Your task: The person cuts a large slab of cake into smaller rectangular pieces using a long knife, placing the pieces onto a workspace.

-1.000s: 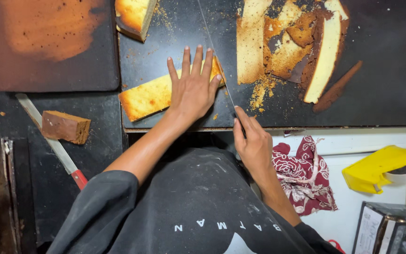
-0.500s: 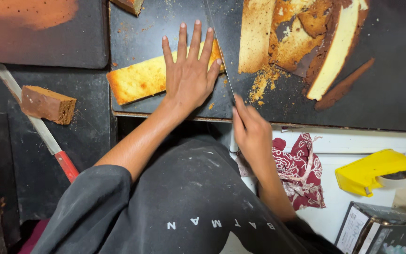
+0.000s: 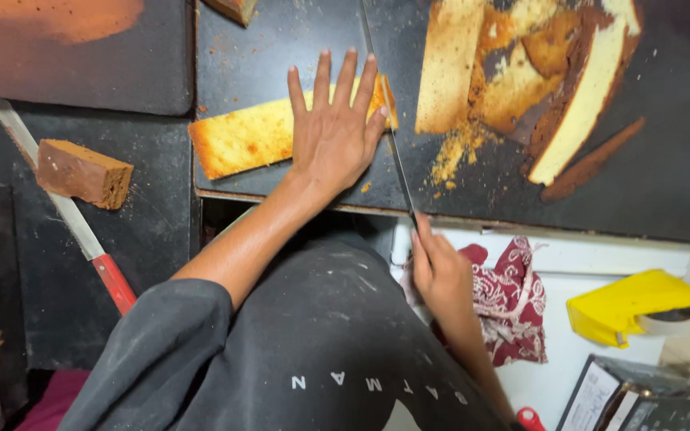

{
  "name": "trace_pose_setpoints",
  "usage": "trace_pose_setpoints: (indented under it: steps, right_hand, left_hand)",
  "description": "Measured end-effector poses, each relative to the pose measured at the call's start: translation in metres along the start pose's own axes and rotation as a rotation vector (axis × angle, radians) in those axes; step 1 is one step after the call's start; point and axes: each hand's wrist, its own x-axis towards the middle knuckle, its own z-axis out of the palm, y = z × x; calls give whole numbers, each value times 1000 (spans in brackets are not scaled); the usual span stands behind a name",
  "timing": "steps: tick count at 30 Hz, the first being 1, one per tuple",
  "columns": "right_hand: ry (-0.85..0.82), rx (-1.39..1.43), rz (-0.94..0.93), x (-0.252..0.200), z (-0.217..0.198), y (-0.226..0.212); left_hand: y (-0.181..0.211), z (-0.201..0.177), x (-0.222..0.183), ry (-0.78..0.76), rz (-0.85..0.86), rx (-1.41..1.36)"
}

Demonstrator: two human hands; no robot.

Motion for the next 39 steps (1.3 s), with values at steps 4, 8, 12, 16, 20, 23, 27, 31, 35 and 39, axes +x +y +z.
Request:
trace_pose_setpoints:
  steps: [4,8,12,16,20,23,27,31,35,39]
  right_hand:
    - [62,-4,-9,-25,5,12]
    - [204,56,-14,0,4,17]
    - [284,187,185,6,-6,3]
    - [300,184,103,6,-10,1]
    - [306,258,68,-2,-4,9]
    - [299,443,151,-2,8,14]
    - [222,797,259,2,14,6]
    - [150,892,26,26,11,-1]
    - [147,895,114,35,13,0]
    - [120,822,170,33,14,8]
  left_hand:
    - [-5,-4,1,16,42,-67]
    - [-22,-16,-1,-28,109,-149]
    - [-32,-23,5,7,182,-125]
    - [-31,-31,7,-4,148,-152]
    - [-54,-56,-15,-18,163,-21]
    - [-77,-74,-32,-166,35,-18]
    - [-75,-72,-27,-188,50,3]
    - [-33,-41,-3,34,135,-26]
    - [-11,-19,18,35,123,-71]
    - [-11,-15,24,17,112,-98]
